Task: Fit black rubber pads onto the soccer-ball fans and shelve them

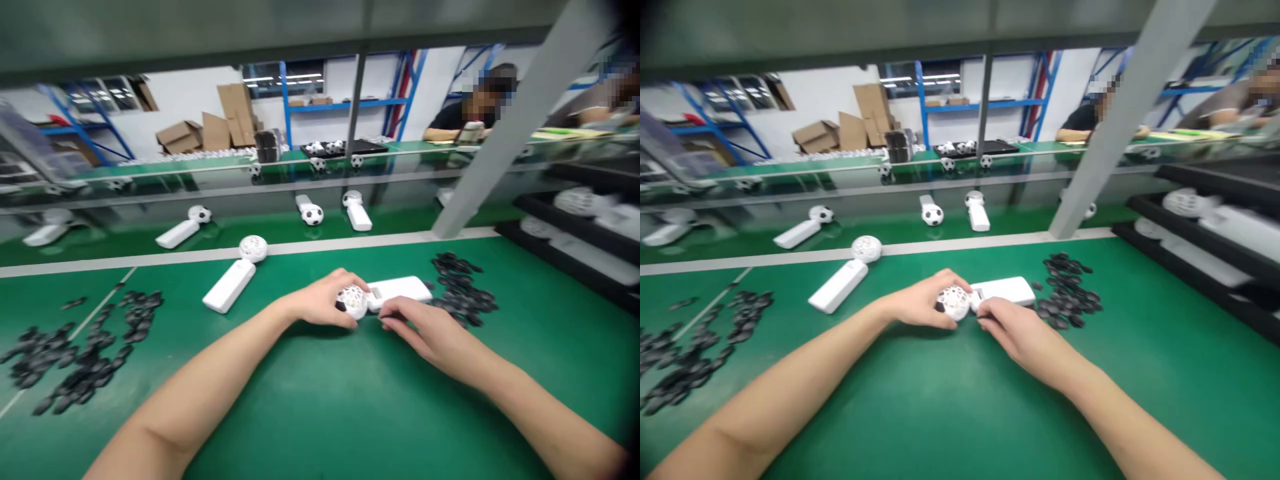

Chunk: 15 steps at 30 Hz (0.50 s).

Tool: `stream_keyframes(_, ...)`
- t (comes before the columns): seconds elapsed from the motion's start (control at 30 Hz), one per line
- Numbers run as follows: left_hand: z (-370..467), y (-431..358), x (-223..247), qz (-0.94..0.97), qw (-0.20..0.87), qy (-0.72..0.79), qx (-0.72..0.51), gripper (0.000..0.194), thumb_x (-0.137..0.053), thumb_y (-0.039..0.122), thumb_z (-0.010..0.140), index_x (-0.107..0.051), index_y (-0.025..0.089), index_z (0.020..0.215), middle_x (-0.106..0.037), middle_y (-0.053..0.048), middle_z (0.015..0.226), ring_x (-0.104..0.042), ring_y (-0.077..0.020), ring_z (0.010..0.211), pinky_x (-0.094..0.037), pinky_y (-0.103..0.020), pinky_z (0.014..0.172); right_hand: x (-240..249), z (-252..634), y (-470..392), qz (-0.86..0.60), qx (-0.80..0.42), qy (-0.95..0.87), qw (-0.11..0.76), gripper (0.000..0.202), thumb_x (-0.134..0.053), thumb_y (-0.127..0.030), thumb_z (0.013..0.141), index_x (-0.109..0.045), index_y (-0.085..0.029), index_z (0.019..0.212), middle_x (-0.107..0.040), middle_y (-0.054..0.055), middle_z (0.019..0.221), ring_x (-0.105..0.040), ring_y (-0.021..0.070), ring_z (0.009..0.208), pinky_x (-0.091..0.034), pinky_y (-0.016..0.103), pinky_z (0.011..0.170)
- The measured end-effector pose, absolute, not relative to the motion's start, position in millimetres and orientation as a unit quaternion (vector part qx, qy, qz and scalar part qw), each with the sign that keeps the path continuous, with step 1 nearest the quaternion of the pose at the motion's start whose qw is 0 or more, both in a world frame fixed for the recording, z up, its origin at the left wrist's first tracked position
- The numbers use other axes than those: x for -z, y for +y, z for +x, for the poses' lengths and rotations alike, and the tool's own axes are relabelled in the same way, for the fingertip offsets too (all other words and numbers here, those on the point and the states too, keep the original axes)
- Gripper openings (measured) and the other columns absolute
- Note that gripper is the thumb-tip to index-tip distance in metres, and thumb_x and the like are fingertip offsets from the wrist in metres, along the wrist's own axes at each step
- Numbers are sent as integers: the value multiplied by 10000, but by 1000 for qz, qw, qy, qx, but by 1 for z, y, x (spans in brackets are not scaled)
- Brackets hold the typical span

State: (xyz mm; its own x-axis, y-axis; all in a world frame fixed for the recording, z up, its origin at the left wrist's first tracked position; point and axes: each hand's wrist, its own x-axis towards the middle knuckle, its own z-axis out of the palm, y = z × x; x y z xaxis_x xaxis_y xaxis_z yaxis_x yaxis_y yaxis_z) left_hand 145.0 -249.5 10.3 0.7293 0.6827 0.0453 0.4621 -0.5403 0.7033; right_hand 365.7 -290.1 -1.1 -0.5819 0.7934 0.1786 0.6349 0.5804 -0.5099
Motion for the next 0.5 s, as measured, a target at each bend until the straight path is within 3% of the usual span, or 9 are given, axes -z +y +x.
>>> stream_keyframes(0.23,146,-254,-12,871,317,340,-157,589,-697,341,623,-463,231,1152,-469,-48,1095,-460,-206,1029,-369,-324,912,3,362,-286,-353,-141,-883,273,103,-463,-197,844,-564,-193,826,-598,50,838,-549,162,809,-433,286,724)
stream_keyframes(0.37,154,-259,-13,848,289,416,-157,577,-674,465,614,-486,245,1113,-518,-37,1051,-492,-227,967,-399,-343,826,7,359,-283,-377,-214,-849,303,56,-532,-187,806,-584,-178,784,-628,14,776,-559,122,714,-427,242,683)
stream_keyframes(0.5,160,-264,-18,826,276,476,-126,531,-656,426,623,-482,234,1086,-534,-35,1021,-508,-225,891,-410,-324,737,9,355,-279,-383,-275,-815,338,60,-539,-185,796,-591,-174,767,-620,4,766,-552,115,711,-431,239,682)
